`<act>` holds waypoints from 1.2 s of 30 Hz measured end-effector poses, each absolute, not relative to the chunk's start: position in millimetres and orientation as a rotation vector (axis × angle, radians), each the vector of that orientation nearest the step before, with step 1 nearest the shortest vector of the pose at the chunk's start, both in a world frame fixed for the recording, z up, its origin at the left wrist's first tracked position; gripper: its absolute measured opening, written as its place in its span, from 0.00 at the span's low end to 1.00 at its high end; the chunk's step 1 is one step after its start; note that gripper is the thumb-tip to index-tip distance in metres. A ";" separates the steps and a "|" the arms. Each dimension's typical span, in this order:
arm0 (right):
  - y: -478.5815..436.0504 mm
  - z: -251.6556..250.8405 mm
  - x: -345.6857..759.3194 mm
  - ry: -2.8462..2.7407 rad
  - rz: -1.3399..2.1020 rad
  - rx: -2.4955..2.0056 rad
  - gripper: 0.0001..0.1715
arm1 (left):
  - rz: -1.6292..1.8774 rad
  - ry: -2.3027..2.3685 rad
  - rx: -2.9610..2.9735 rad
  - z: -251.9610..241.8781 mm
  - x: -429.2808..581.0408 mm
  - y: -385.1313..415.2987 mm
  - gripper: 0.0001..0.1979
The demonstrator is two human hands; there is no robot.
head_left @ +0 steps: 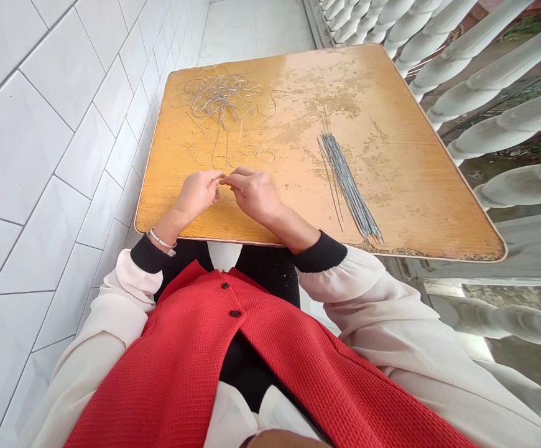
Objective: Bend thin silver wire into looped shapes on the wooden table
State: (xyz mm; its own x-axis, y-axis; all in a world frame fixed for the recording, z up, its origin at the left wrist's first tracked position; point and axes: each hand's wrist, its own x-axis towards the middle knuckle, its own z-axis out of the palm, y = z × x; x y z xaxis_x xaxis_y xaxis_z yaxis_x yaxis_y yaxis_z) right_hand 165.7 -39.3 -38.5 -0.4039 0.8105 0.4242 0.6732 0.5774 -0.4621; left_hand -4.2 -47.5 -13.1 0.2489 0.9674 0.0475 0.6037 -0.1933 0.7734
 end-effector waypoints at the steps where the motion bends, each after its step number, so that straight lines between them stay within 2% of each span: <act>1: -38.2 -39.4 165.6 -2.168 0.323 -1.169 0.20 | 0.748 1.425 1.864 -13.7 -4.3 -46.9 0.14; 5: -34.6 -41.7 166.9 -1.907 0.621 -1.144 0.19 | 0.825 1.411 1.692 -11.2 -3.2 -47.4 0.15; 9: -40.2 -38.8 173.1 -1.551 0.973 -1.135 0.22 | 0.875 1.421 1.556 -1.5 -1.4 -51.1 0.14; 12: -47.2 -37.4 175.6 -1.445 1.097 -1.151 0.28 | 0.892 1.434 1.534 1.7 -1.2 -52.4 0.14; 14: -49.3 -39.0 173.9 -1.455 1.070 -1.176 0.24 | 0.888 1.444 1.544 -0.3 -1.5 -51.6 0.14; 18: -47.2 -44.2 168.5 -1.598 0.830 -1.270 0.11 | 0.861 1.446 1.653 -9.6 -2.4 -48.3 0.14; 26: -47.0 -43.6 162.6 -2.009 0.254 -1.272 0.19 | 0.656 1.547 2.130 -4.9 1.2 -51.1 0.15; 31: -43.9 -47.4 158.0 -2.046 0.195 -1.285 0.19 | 0.603 1.572 2.230 -2.5 2.9 -51.5 0.20; 36: -39.0 -48.8 159.4 -1.944 0.251 -1.306 0.14 | 0.782 1.524 2.003 -11.5 -0.5 -49.9 0.15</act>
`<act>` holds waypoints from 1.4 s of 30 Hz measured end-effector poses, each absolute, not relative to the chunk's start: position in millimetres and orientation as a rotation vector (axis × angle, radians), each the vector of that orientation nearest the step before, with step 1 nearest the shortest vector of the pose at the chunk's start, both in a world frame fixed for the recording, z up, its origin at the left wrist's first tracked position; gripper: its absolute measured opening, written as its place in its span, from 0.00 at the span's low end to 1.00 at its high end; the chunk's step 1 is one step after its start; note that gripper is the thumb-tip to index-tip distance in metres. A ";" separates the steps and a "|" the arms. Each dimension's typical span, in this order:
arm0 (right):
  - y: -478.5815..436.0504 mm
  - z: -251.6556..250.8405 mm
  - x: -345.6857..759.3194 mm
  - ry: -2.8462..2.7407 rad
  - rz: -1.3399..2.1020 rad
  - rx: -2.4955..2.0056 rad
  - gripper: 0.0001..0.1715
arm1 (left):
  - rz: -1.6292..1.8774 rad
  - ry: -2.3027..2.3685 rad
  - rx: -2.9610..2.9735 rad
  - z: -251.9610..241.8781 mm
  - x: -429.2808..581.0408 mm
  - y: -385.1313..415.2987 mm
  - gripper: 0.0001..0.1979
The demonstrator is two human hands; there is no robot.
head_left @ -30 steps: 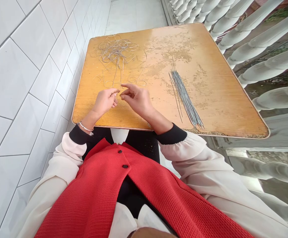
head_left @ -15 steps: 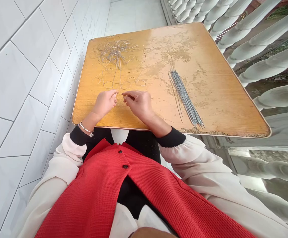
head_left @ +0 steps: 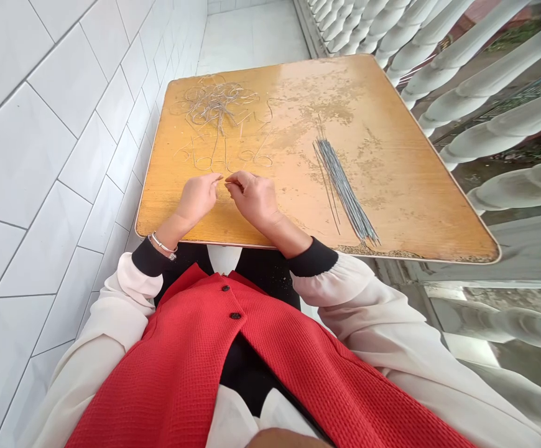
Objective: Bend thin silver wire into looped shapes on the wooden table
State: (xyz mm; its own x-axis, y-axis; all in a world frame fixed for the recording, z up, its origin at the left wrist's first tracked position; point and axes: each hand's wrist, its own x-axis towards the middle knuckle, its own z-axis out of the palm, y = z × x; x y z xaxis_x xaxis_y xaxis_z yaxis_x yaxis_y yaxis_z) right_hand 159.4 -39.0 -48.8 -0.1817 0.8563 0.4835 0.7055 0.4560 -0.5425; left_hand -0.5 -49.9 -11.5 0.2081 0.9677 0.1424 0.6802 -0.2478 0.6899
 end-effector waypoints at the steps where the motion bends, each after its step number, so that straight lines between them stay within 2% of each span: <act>1: -38.3 -48.0 159.9 -1.923 0.275 -1.305 0.13 | 0.814 1.502 1.910 -12.7 -1.0 -49.6 0.15; 9: -31.7 -40.1 161.1 -1.796 0.480 -1.257 0.12 | 0.955 1.283 1.270 -1.9 -2.9 -59.8 0.15; 24: -32.4 -27.8 157.5 -2.079 0.259 -1.229 0.18 | 1.067 1.170 1.075 -5.4 0.0 -66.3 0.10; 28: -32.2 -25.8 161.5 -1.964 0.465 -1.187 0.15 | 1.087 1.185 1.075 -9.4 -3.5 -62.7 0.10; 35: -38.3 -36.8 167.4 -1.536 0.968 -1.086 0.30 | 1.122 1.143 1.021 -14.1 -4.4 -60.9 0.08; 42: -39.0 -45.7 158.8 -1.549 0.859 -1.156 0.19 | 1.132 1.106 0.991 -17.6 -4.6 -62.6 0.10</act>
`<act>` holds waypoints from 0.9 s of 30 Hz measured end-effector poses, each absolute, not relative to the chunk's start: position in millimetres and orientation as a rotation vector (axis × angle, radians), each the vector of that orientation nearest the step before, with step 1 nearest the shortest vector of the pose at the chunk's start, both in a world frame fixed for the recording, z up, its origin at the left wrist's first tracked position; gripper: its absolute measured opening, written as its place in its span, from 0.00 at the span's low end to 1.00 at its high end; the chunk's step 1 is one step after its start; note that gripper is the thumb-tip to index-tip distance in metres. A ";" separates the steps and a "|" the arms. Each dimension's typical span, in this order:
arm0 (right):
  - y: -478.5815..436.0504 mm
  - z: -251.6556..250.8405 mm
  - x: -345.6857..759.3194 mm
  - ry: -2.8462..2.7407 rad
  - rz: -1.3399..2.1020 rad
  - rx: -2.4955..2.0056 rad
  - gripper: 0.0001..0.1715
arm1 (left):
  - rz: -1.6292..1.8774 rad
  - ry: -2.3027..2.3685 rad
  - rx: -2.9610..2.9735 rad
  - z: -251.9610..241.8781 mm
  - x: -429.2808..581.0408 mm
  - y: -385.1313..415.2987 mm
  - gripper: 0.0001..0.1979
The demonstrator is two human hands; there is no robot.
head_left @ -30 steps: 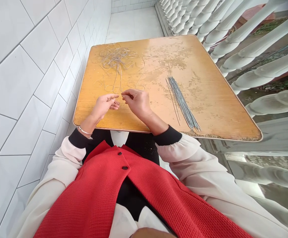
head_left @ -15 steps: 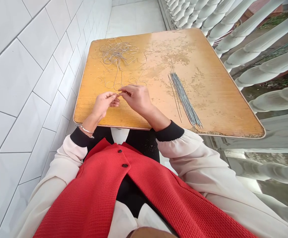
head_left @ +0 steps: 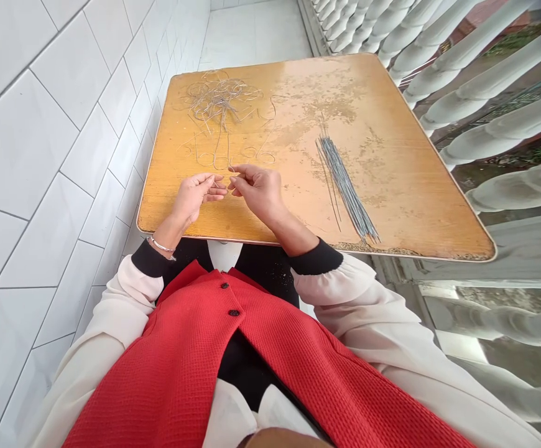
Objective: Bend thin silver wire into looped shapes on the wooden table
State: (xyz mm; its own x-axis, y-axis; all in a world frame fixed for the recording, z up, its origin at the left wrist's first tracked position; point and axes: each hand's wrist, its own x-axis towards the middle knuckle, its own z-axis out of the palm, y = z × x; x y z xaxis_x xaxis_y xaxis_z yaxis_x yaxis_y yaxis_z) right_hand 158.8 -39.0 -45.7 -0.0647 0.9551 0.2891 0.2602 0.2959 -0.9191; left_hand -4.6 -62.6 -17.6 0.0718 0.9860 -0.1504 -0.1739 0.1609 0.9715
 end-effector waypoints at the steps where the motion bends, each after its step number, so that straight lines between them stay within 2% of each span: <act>1: -38.5 -46.4 158.5 -1.552 0.860 -1.162 0.18 | 1.131 1.113 0.993 -17.2 -4.6 -62.8 0.10; 4: -38.1 -47.6 159.1 -1.596 0.823 -1.185 0.17 | 1.135 1.142 1.017 -15.9 -3.6 -63.5 0.10; 10: -40.5 -47.4 160.7 -1.813 0.508 -1.239 0.16 | 1.137 1.215 1.100 -15.2 -0.1 -64.8 0.09; 20: -45.6 -47.9 157.3 -2.072 0.032 -1.350 0.22 | 1.075 1.263 1.238 -14.8 -3.0 -65.4 0.06; 27: -45.5 -44.0 151.1 -2.111 -0.087 -1.489 0.21 | 1.148 1.384 1.443 -20.1 2.7 -62.0 0.07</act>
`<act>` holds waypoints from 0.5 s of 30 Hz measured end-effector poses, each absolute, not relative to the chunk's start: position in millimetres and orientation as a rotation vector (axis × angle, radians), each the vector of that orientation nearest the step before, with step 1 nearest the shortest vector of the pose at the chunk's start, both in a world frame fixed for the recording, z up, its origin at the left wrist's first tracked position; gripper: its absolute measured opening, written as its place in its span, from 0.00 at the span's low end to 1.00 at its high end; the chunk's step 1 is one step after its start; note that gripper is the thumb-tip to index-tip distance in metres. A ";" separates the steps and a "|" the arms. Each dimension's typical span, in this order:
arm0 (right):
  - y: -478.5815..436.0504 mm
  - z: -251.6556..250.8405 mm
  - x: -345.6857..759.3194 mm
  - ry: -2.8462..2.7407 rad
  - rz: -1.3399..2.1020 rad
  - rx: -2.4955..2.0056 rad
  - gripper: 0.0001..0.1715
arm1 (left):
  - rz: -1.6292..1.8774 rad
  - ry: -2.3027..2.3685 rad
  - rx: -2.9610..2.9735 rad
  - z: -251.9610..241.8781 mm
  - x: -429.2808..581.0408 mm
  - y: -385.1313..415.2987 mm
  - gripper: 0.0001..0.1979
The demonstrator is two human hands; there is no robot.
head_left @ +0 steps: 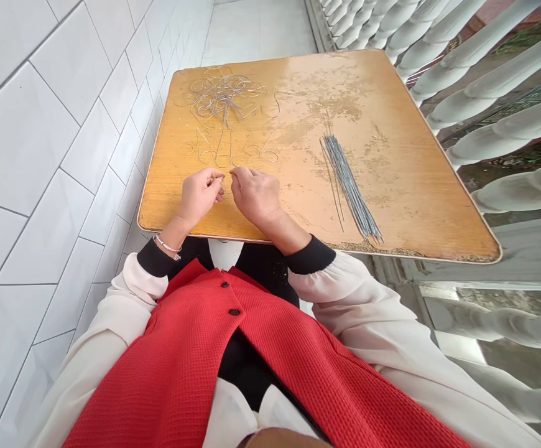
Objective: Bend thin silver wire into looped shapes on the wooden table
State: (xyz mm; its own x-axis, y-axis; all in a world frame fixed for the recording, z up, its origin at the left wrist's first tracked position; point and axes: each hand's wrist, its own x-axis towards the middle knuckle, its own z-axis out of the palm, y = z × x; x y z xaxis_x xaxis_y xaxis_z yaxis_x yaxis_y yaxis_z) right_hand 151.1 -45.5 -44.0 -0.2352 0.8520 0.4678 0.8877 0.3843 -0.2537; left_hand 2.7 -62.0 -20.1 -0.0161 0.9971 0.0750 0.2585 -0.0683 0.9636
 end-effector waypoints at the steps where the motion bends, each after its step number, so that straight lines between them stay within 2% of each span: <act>1: -45.5 -43.4 149.8 -2.090 -0.089 -1.516 0.21 | 1.176 1.389 1.456 -21.1 3.7 -61.6 0.07; 10: -44.4 -43.9 140.9 -1.968 0.025 -1.570 0.19 | 1.262 1.366 1.364 -27.1 13.2 -65.1 0.08; 15: -39.9 -47.2 146.1 -1.936 0.197 -1.434 0.18 | 1.289 1.367 1.303 -29.4 9.8 -64.5 0.07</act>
State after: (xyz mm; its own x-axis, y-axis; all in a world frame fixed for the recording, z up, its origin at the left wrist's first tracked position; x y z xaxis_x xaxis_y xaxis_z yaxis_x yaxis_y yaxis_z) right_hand 146.1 -39.9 -47.2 -0.1332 0.8847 0.4468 0.7768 0.3732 -0.5073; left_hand 9.8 -64.5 -29.4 -0.1182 0.9897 0.0806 0.1386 -0.0640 0.9883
